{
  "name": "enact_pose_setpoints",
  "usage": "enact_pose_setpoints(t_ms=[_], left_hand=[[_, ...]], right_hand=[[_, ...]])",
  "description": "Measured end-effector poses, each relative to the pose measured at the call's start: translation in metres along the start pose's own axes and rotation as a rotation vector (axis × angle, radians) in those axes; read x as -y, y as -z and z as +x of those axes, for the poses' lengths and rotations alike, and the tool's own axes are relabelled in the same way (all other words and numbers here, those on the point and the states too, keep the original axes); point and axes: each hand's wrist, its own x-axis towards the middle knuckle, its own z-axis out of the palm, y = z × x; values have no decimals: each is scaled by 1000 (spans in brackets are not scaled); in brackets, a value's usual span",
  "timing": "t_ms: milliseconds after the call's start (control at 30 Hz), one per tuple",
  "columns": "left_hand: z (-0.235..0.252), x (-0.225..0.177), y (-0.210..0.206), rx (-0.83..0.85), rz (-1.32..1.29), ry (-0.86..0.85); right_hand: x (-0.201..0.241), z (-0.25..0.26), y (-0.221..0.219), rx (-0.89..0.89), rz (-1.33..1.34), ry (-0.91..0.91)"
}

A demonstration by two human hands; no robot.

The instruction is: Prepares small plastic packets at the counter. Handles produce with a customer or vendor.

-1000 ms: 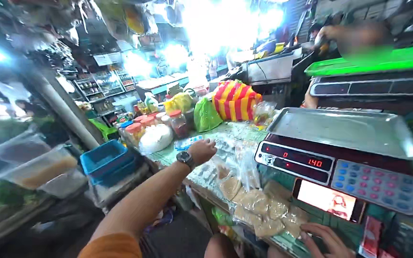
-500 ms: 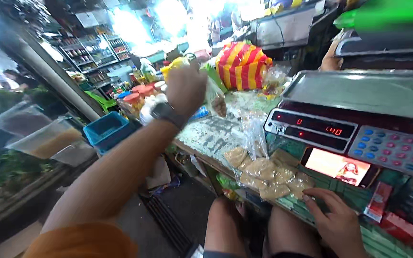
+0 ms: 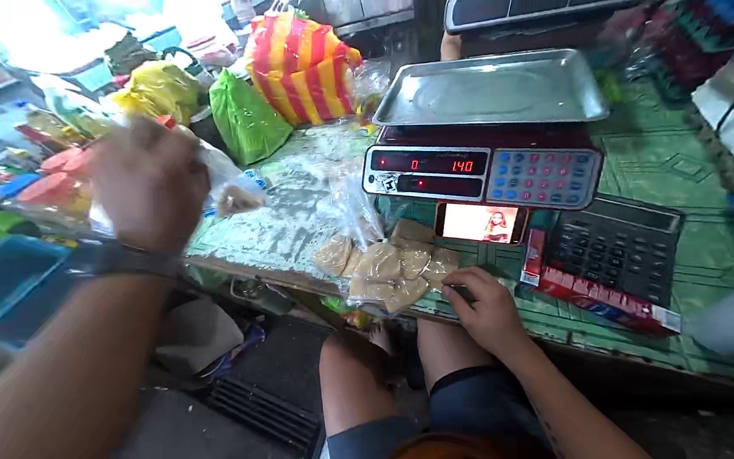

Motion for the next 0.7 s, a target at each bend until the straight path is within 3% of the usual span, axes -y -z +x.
enact_pose_setpoints(t_ms=[100,167,300,467,633,700], left_hand=[[-46,-15,-83,303,12,-253],[-45,-12,-97,297,-6,-241],[-20,-2,-32,183,80,-157],[-14,-17,33,94,120,-408],[-34,-75,62,-39,77,-618],[-50,-86,72,-246,-54,-524]], right_hand=[[0,-4,0,-30,0,-9],[-3,-3,3,-43,-4,-5],[3,-3,0,-45,23,54],[66,39,8,-31,236,234],[152,103,-5,415,262,160],[163,113,-22,506,236,226]])
